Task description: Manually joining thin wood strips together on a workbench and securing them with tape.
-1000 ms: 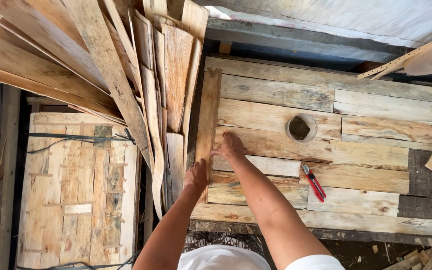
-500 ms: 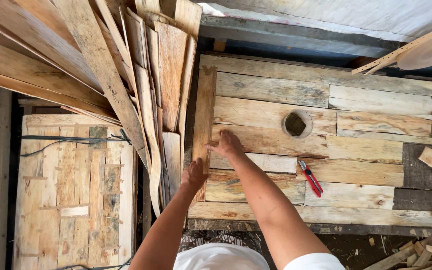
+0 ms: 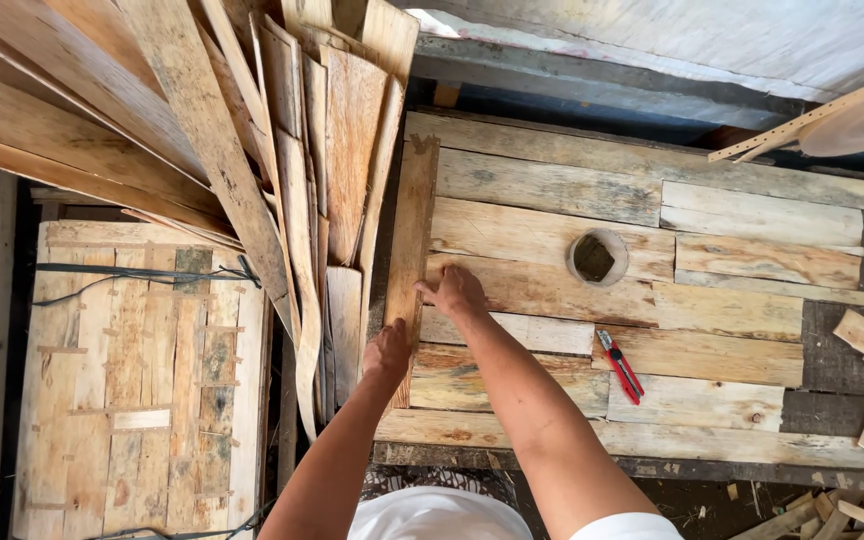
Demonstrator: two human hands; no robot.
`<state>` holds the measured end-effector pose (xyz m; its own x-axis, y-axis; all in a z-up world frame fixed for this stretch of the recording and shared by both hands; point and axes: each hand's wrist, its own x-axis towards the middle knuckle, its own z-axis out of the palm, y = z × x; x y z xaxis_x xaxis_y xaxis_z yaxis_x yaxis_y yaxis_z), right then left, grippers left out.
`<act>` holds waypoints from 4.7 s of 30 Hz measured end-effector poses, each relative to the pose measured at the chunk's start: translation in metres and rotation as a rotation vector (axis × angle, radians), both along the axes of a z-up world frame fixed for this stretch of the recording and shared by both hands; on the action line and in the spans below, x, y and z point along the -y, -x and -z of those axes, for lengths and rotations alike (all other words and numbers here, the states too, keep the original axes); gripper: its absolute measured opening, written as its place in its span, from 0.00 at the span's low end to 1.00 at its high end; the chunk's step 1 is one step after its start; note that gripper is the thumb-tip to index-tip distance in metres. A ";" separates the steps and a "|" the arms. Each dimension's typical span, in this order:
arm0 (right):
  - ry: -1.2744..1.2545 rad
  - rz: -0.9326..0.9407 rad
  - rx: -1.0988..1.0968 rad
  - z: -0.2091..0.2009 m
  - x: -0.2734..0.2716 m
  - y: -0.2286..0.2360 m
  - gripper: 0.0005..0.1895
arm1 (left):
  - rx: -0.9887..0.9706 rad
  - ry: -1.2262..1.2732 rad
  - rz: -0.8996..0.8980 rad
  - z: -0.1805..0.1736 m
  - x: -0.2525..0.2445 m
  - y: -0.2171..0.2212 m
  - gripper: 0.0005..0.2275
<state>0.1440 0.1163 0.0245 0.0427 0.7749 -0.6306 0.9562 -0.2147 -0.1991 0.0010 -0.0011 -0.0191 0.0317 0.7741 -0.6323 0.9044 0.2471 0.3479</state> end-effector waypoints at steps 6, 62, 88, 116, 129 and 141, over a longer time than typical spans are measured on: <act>-0.114 0.121 -0.132 0.065 0.003 -0.016 0.36 | 0.030 0.000 0.008 -0.007 0.001 0.002 0.16; -0.471 0.023 0.034 -0.007 0.235 -0.069 0.36 | 0.011 -0.346 0.188 -0.028 0.061 0.010 0.22; -0.194 0.205 -0.185 0.020 0.239 -0.126 0.39 | 0.054 -0.387 -0.158 -0.065 0.092 -0.029 0.27; -0.549 0.373 -0.608 0.006 0.278 -0.349 0.14 | 0.176 -0.408 -0.193 -0.043 0.161 -0.230 0.08; -0.471 0.587 -0.669 0.001 0.252 -0.358 0.13 | 0.555 -0.486 -0.195 -0.021 0.096 -0.253 0.10; -0.597 0.661 -0.656 -0.011 0.198 -0.379 0.17 | 0.830 -0.495 -0.234 -0.068 0.031 -0.301 0.11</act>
